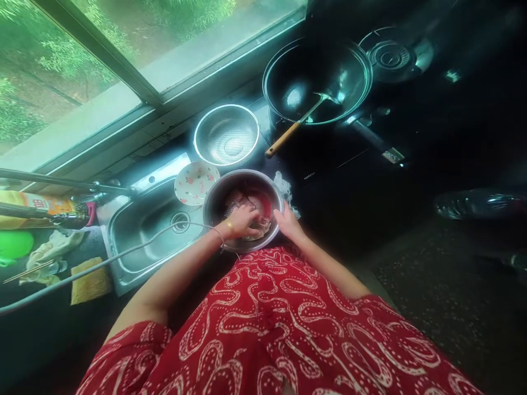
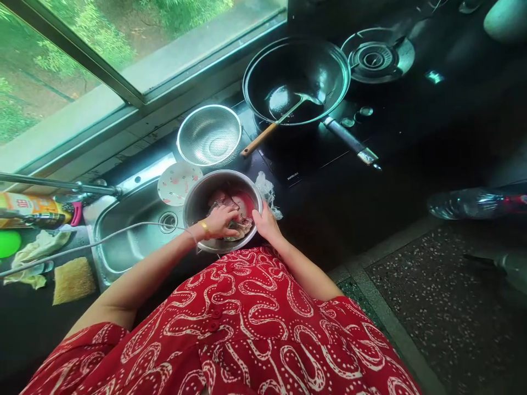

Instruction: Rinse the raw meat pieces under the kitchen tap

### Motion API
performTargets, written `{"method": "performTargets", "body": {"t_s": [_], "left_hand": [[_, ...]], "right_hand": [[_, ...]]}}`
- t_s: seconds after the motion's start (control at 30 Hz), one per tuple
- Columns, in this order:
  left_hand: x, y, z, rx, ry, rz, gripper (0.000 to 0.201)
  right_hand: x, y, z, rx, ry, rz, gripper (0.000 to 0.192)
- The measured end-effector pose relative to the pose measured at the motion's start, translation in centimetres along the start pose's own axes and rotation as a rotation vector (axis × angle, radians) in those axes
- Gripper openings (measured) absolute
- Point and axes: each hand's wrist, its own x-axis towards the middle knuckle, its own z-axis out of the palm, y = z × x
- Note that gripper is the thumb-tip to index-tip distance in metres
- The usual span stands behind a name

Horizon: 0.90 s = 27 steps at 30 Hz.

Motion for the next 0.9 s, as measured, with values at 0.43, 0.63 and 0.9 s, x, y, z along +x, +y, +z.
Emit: {"method": "performTargets", "body": {"t_s": [0.43,0.63,0.9], "left_hand": [[0.5,0.0,2.7,-0.187,0.156,-0.277,0.061],[4.7,0.1,2.6,-0.191,0.071,-0.414,0.079],[2.7,2.0,4.1,-0.218,0.143,-0.444,0.069]], "right_hand": [[0.5,-0.6,0.0,-0.059,-0.018,0.038,0.055],[0.5,-0.6,0.1,-0.051,-0.007,0.032,0.050],[0.4,-0.9,0.3,-0.047,0.007,0.068,0.056]]}}
